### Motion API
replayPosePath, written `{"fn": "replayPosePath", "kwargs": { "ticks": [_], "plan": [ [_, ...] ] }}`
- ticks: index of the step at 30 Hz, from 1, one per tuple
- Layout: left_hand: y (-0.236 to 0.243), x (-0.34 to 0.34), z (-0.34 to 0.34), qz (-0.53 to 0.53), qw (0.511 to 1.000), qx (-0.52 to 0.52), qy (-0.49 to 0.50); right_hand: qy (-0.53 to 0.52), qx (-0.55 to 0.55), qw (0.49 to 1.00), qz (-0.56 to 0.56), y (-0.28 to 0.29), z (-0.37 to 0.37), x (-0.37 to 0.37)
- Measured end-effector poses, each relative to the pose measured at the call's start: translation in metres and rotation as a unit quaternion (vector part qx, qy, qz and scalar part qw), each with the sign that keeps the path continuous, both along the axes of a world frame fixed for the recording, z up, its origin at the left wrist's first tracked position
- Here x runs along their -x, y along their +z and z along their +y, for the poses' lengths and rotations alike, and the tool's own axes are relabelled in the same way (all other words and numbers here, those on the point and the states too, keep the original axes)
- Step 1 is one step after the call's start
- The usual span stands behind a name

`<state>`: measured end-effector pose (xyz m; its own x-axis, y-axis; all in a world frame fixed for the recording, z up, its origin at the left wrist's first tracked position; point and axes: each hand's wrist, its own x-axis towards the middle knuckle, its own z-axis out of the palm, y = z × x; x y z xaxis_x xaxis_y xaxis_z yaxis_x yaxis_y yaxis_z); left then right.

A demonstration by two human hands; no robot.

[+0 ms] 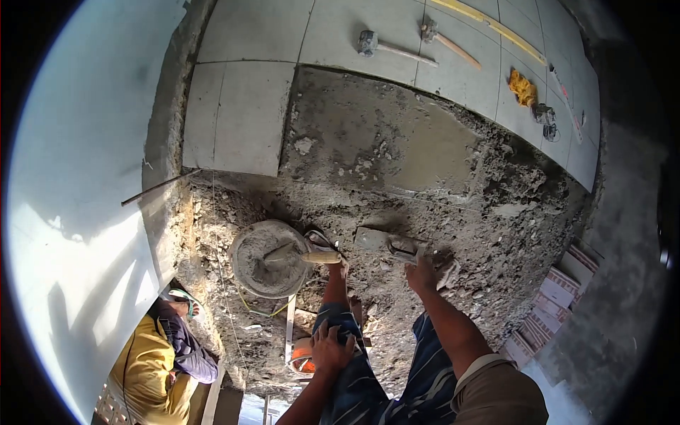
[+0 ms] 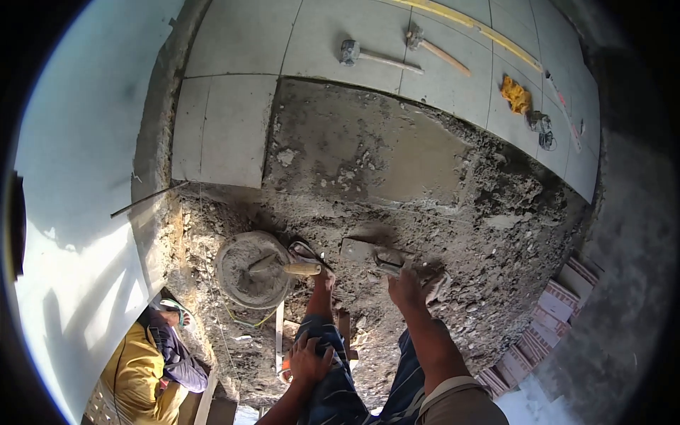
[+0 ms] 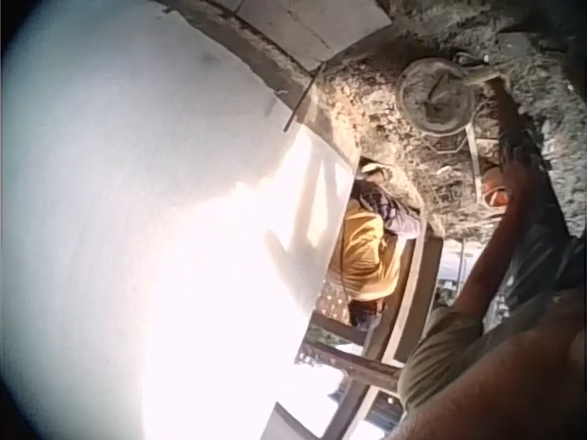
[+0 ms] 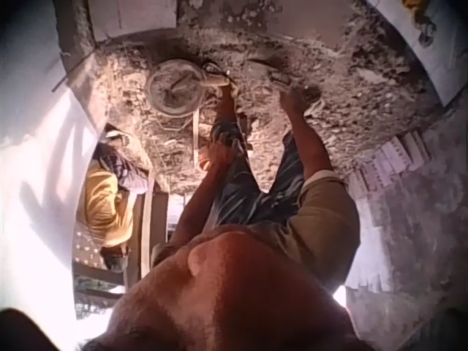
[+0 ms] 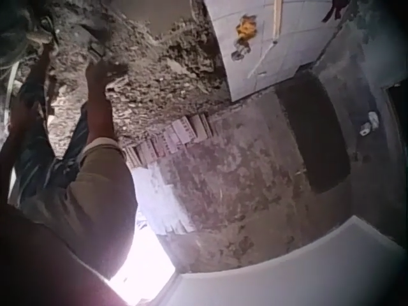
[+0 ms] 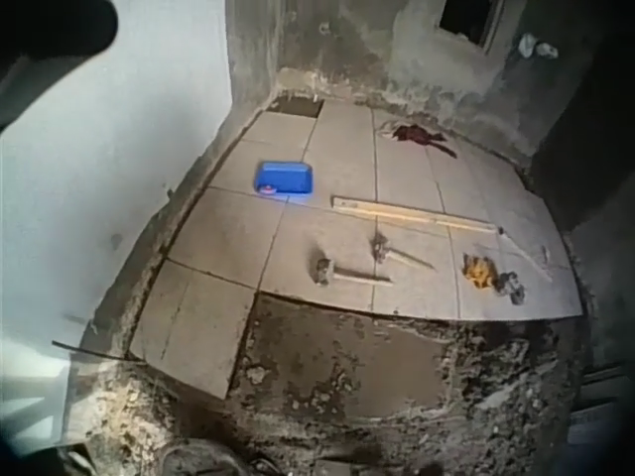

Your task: Apply and level wet cement on a floor surface using a trowel.

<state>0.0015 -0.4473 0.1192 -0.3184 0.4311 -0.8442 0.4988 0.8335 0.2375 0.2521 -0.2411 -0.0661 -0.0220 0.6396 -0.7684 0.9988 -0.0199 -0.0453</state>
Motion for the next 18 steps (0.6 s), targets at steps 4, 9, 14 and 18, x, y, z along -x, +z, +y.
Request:
{"fn": "replayPosePath", "kwargs": {
  "ticks": [4, 9, 14, 18],
  "plan": [
    [-0.006, -0.063, 0.057, -0.028, 0.996, -0.033, -0.08, -0.112, 0.118, 0.967, 0.197, -0.019, -0.043, -0.096],
    [0.006, -0.099, 0.028, 0.068, 0.984, 0.005, -0.166, -0.272, 0.159, 0.859, 0.403, 0.075, -0.043, -0.022],
    [0.058, -0.23, 0.115, 0.073, 0.922, 0.06, -0.375, -0.313, 0.043, 0.85, 0.421, 0.176, -0.005, -0.205],
    [0.097, -0.311, 0.174, -0.254, 0.844, -0.176, -0.439, -0.077, -0.02, 0.952, 0.296, 0.234, -0.064, -0.414]
  ]
}}
